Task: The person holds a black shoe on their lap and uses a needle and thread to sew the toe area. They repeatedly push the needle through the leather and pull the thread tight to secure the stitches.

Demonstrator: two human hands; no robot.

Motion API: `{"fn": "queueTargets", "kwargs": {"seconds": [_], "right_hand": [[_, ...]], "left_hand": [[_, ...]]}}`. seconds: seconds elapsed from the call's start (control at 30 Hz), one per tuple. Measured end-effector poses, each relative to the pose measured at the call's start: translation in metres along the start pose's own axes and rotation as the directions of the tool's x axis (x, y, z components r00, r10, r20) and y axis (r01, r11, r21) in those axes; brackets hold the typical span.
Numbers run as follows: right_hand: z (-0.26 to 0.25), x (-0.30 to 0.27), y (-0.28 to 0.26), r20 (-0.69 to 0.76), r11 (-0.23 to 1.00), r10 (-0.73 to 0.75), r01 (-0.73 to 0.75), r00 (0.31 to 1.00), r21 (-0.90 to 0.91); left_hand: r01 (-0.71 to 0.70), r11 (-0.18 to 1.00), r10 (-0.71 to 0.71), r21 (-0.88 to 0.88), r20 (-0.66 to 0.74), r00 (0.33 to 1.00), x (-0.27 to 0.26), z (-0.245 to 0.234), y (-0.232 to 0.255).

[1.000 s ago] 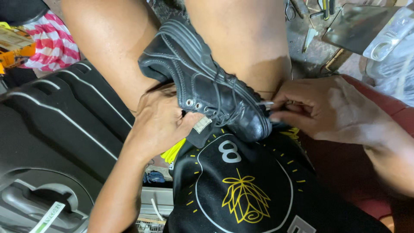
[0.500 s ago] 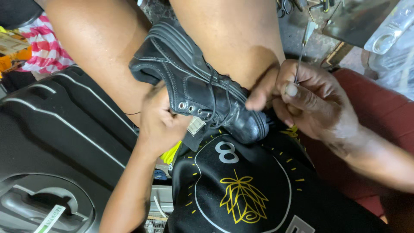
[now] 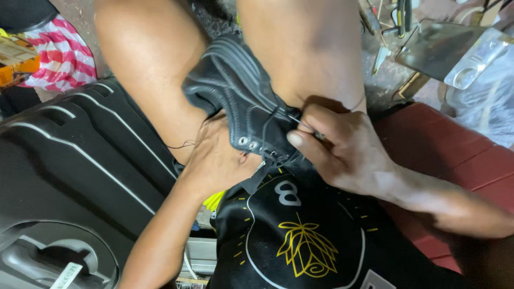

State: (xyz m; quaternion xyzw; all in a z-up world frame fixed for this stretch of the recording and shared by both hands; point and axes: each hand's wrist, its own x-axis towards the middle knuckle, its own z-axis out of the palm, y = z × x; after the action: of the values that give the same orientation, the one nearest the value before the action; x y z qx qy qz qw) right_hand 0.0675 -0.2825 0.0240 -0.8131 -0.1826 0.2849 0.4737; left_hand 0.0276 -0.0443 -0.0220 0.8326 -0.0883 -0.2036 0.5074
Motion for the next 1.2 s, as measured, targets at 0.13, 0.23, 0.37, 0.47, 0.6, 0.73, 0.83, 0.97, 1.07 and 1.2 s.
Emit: {"fn": "queueTargets", "kwargs": {"seconds": [0.13,0.23,0.37,0.47,0.6,0.73,0.83,0.97,1.07,1.2], "right_hand": [[0.007,0.008,0.000,-0.004,0.995,0.091,-0.091,0.996,-0.034],[0.004,0.005,0.008,-0.018,0.996,0.033,-0.031,0.999,0.085],[-0.010,-0.003,0.018,0.041,0.916,0.095,-0.103,0.995,0.388],[-0.021,-0.008,0.017,-0.014,0.791,0.095,-0.067,0.995,0.609],[-0.068,-0.020,0.006,-0.176,0.925,-0.201,0.128,0.964,-0.357],[-0.076,-0.043,-0.007,-0.072,0.890,-0.079,0.038,0.994,-0.453],[-0.058,-0.047,0.002,0.084,0.959,-0.011,0.034,0.996,-0.281],[-0.048,-0.050,-0.004,0.149,0.949,-0.026,0.071,0.989,-0.306],[-0.047,-0.043,-0.011,0.171,0.938,0.021,0.040,0.985,-0.345],[-0.048,-0.042,-0.019,0.175,0.897,0.010,0.069,0.984,-0.437]], "left_hand": [[-0.049,0.998,0.049,-0.037,0.007,0.999,-0.002,-0.016,0.004],[-0.126,0.984,0.124,-0.126,-0.018,0.992,0.001,-0.025,0.018],[0.038,0.983,-0.016,-0.180,0.120,0.993,0.004,-0.030,0.044],[0.269,0.952,-0.251,-0.147,0.125,0.960,0.002,-0.008,0.057],[0.248,0.900,-0.242,-0.359,0.061,0.968,-0.002,0.000,0.050],[0.119,0.934,-0.117,-0.337,0.027,0.993,-0.015,0.001,0.036],[0.152,0.932,-0.153,-0.328,0.024,0.988,-0.019,0.005,0.030],[0.135,0.945,-0.135,-0.297,0.019,0.991,-0.024,0.008,0.028],[0.112,0.946,-0.113,-0.305,0.013,0.993,-0.023,0.009,0.027],[0.111,0.950,-0.115,-0.290,0.005,0.993,-0.022,0.009,0.029]]}}
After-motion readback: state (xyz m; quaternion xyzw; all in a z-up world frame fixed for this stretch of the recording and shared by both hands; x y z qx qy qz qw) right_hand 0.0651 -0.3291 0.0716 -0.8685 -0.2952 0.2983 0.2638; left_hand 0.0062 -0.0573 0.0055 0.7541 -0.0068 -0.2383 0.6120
